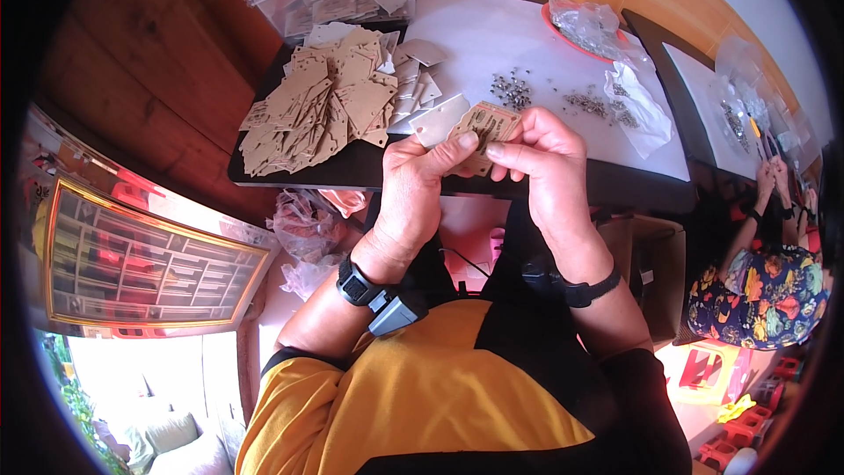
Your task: Attaching small metal eyelets or studs to cardboard shoe tags.
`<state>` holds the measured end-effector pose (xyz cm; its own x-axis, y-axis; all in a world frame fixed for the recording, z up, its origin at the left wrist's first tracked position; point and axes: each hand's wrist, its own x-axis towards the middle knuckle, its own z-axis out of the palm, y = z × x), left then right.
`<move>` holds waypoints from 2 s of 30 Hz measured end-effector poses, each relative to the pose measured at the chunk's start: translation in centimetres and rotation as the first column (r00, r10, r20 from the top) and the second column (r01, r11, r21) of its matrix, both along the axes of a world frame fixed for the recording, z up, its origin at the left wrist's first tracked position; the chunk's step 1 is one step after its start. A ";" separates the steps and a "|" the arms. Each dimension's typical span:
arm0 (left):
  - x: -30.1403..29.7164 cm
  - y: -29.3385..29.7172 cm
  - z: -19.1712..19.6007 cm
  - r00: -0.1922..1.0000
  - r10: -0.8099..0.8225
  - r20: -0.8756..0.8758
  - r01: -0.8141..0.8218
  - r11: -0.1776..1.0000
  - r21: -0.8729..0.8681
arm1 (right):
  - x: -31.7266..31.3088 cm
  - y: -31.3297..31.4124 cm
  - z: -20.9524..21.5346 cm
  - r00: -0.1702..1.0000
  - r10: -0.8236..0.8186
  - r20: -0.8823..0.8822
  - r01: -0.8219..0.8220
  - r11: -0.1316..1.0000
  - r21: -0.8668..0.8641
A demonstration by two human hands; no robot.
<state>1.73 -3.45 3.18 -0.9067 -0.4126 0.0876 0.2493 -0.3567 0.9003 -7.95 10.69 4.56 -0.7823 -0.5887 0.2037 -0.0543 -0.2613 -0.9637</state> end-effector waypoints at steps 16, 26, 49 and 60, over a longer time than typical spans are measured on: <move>-0.6 0.7 1.3 0.976 0.216 -0.042 -0.211 0.973 0.099 | -2.0 1.9 1.3 0.978 0.126 -0.163 -0.107 0.987 0.122; -1.9 2.3 0.8 0.964 0.099 -0.246 0.010 0.914 0.405 | 1.1 0.3 -1.1 0.960 -0.099 0.262 0.123 0.989 -0.079; -2.6 0.6 -1.8 0.995 0.074 -0.059 -0.091 0.567 -0.819 | -2.9 4.8 -2.4 0.563 -0.023 -0.826 0.437 0.857 0.273; -2.6 1.2 0.1 0.969 0.006 0.246 0.131 0.832 -0.539 | -3.2 5.3 -3.8 0.739 -0.085 -0.668 0.303 0.928 0.216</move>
